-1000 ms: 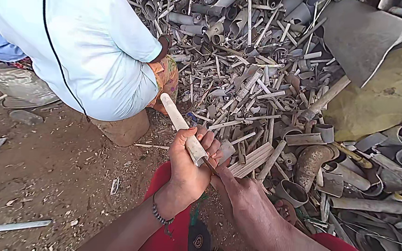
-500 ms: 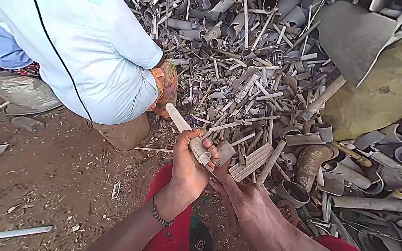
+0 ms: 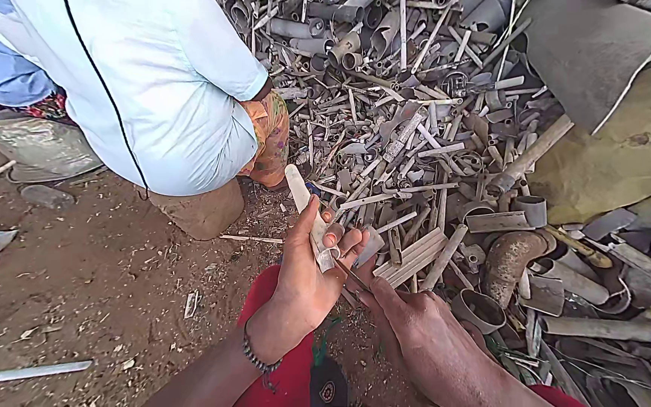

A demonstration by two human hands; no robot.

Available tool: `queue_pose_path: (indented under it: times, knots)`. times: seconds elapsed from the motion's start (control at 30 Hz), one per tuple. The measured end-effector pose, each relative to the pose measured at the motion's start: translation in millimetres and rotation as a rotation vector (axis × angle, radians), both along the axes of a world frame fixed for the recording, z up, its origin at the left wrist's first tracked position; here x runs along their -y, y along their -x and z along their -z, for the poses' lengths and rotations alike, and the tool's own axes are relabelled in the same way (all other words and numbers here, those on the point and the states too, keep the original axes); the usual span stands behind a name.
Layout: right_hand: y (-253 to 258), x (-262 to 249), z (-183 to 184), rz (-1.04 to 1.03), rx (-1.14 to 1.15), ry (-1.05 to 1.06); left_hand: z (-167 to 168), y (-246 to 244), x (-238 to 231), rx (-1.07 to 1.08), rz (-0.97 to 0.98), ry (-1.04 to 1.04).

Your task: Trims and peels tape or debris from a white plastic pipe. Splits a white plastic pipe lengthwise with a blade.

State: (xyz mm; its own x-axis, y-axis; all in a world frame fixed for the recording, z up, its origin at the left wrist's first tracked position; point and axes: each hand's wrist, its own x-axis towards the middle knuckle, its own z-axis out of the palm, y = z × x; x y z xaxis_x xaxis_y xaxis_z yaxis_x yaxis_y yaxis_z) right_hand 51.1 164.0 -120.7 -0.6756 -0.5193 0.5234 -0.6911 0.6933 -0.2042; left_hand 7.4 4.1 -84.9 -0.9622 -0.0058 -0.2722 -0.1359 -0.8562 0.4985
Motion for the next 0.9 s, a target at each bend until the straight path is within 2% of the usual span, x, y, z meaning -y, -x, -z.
queue_pose_path:
  times: [0.17,0.4,0.57,0.77,0.9]
  knots:
    - [5.8,0.3,-0.3,-0.071,0.022,0.067,-1.1,2.8,1.0,-0.004,-0.003,-0.035]
    - [5.4,4.3,0.6,-0.06,0.101,0.075,1.2,3.6,2.3,-0.05,0.013,-0.002]
    - [3.3,6.1,0.0,-0.115,0.278,0.166,3.4,-1.6,-3.6,-0.117,0.033,0.091]
    - [6.8,-3.9,1.3,-0.312,0.598,0.31,2.0,-4.7,-2.5,-0.104,0.192,0.112]
    - [6.7,-10.3,-4.1,-0.388,1.084,0.449,2.0,-5.9,-2.1,-0.027,0.269,0.081]
